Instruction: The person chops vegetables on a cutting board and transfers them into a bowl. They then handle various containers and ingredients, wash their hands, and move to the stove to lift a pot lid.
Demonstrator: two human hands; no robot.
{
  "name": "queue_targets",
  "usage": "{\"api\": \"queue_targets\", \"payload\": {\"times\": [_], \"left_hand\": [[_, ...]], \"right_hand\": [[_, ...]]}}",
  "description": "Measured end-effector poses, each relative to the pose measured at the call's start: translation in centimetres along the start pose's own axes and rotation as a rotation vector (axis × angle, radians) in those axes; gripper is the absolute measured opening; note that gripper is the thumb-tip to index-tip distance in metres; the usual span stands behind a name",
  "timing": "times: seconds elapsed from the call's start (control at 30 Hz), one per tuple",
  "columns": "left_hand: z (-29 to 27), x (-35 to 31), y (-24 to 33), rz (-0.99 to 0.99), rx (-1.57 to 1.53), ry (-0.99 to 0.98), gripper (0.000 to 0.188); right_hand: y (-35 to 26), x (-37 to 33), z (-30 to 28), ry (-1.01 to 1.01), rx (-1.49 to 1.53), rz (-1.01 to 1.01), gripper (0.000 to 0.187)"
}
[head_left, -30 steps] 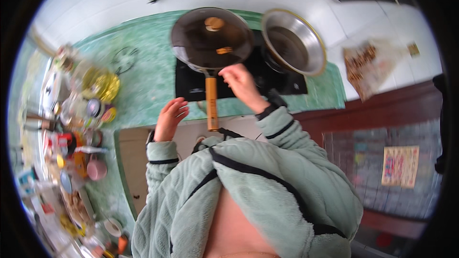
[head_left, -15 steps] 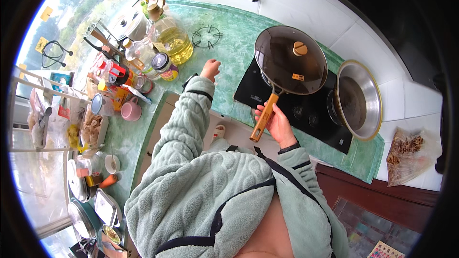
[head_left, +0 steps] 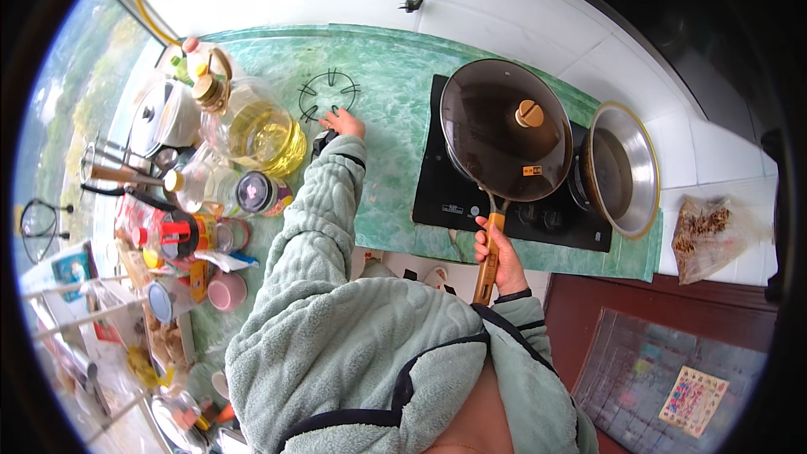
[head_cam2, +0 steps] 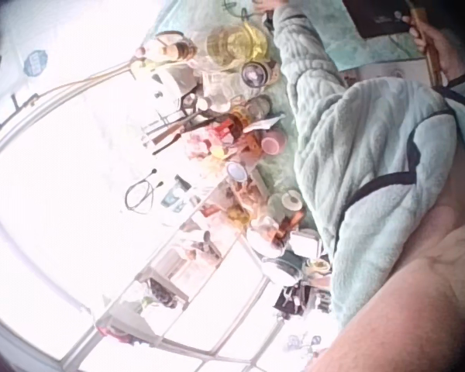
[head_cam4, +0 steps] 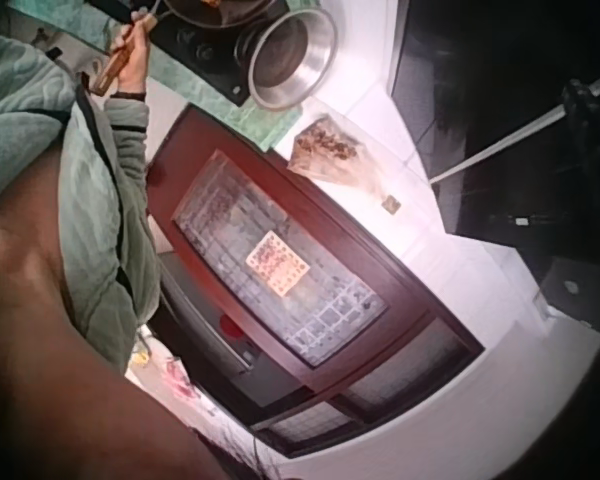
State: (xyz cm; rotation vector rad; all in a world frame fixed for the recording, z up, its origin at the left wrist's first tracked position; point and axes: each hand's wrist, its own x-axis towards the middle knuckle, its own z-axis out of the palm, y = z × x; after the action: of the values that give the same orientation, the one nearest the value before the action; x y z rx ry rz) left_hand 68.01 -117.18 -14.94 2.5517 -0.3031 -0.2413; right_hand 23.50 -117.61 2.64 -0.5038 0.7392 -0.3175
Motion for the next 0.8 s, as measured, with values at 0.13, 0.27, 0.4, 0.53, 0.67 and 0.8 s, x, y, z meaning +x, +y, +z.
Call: {"api": "queue_targets", "payload": {"times": [0.13, 0.27, 0.4, 0.53, 0.67, 0.8], "left_hand": [[0.9, 0.7, 1.4, 0.228, -0.018, 0.073, 0.041], [-0.9, -2.4, 3.5, 0.352, -0.122, 0.199, 0.040], [-6.8, -11.9, 3.9, 0.445, -0.429, -0.491, 0.029], [-13.4, -23.0, 3.4, 0.204, -0.686, -1.485, 0.036], [-14.8, -28.4, 5.3, 0.313, -0.544, -1.653, 0.042], [-13.8, -29.0, 5.9, 0.405, -0.562, -1.585, 0.039]], "right_hand": [[-0.3, 0.6, -0.1, -0.026, 0.057, -0.004, 0.028], [-0.6, 1.3, -0.4, -0.096, 0.114, 0.033, 0.021], [-1.1, 1.9, -0.4, -0.154, 0.148, 0.089, 0.013], [-1.8, 1.7, -0.4, -0.172, 0.125, 0.063, 0.008], [-2.2, 0.8, -0.5, -0.167, 0.076, 0.035, 0.008], [-2.1, 0.0, -0.1, -0.149, 0.040, 0.036, 0.008]]}}
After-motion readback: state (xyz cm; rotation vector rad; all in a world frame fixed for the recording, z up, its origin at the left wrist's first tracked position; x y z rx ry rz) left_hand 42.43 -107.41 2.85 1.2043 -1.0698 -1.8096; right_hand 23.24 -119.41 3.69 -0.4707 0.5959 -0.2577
